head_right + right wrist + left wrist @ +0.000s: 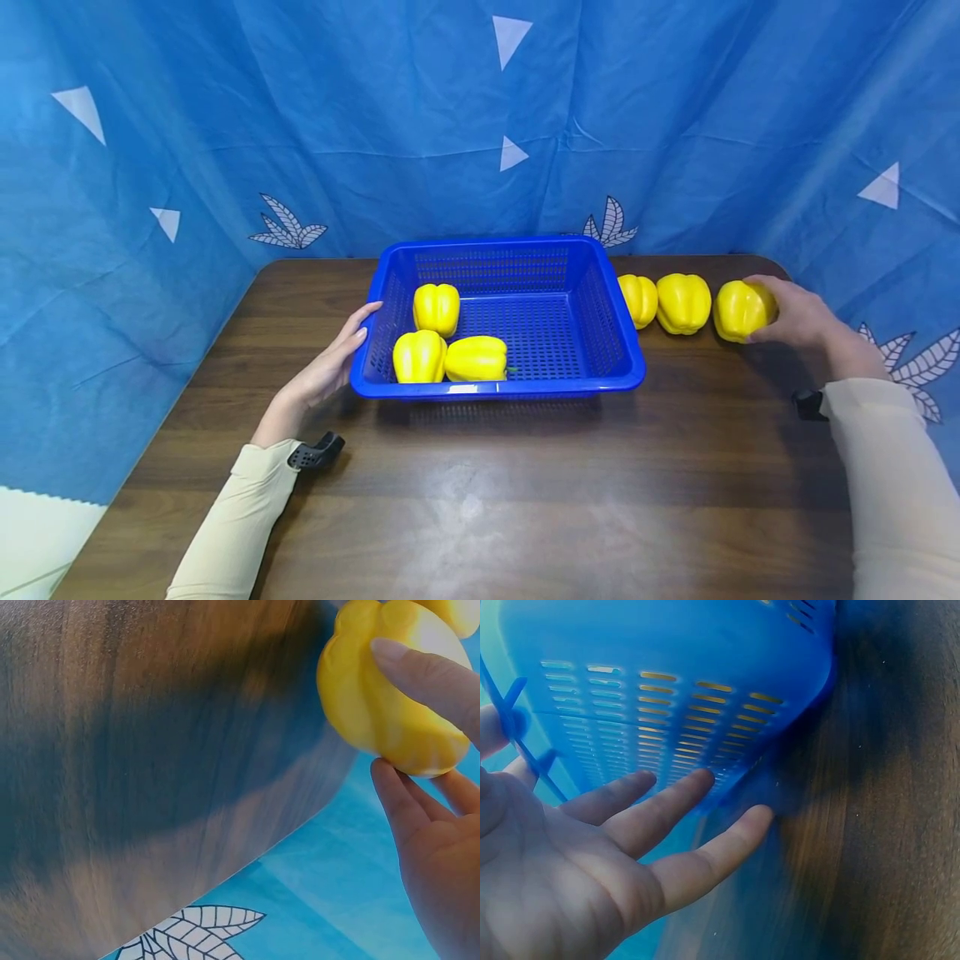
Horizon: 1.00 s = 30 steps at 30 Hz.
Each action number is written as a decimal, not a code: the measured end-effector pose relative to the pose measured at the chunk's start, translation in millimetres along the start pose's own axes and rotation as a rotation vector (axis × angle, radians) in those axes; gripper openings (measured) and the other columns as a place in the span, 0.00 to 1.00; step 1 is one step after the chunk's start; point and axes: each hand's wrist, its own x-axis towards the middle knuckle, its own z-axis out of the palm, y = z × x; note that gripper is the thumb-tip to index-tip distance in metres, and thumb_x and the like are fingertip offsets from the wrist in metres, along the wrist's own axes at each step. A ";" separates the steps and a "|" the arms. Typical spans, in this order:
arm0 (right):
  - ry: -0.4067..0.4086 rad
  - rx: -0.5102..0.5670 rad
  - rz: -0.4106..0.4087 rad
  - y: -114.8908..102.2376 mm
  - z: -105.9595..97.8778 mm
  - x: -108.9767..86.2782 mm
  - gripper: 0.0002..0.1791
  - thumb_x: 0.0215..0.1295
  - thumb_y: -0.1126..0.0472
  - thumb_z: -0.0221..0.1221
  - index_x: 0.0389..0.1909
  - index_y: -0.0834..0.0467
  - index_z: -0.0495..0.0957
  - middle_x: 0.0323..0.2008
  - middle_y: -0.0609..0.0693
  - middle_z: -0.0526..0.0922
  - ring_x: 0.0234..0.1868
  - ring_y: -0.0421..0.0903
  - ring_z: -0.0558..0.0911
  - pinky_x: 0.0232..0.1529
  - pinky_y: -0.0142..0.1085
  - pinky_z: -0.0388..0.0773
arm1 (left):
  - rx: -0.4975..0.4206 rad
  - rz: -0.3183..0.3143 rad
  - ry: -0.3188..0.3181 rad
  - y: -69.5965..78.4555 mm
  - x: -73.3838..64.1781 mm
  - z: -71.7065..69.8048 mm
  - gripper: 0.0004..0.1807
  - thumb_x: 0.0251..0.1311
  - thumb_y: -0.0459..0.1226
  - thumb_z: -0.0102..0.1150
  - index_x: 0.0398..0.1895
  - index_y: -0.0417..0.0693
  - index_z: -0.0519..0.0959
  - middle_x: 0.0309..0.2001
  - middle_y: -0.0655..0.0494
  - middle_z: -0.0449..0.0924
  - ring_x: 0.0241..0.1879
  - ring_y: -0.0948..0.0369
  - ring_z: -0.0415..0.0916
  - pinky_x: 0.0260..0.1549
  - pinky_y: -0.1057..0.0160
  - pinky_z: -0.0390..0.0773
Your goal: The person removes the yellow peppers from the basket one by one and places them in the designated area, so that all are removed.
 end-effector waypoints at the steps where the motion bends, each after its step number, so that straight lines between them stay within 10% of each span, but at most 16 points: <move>1: -0.003 0.005 0.004 0.3 0.6 -0.3 0.49 0.45 0.62 0.69 0.65 0.69 0.51 0.57 0.76 0.59 0.51 0.71 0.62 0.46 0.67 0.63 | -0.002 0.001 0.000 -0.7 0.4 -0.2 0.27 0.71 0.52 0.28 0.71 0.73 0.40 0.75 0.51 0.35 0.67 0.36 0.56 0.51 0.39 0.75; 30: -0.022 0.075 0.022 3.8 14.1 1.0 0.50 0.53 0.69 0.61 0.71 0.66 0.39 0.62 0.79 0.51 0.58 0.75 0.56 0.53 0.72 0.58 | 0.006 -0.005 0.006 0.6 -0.1 0.2 0.27 0.71 0.52 0.28 0.72 0.72 0.39 0.75 0.51 0.35 0.67 0.36 0.55 0.50 0.40 0.76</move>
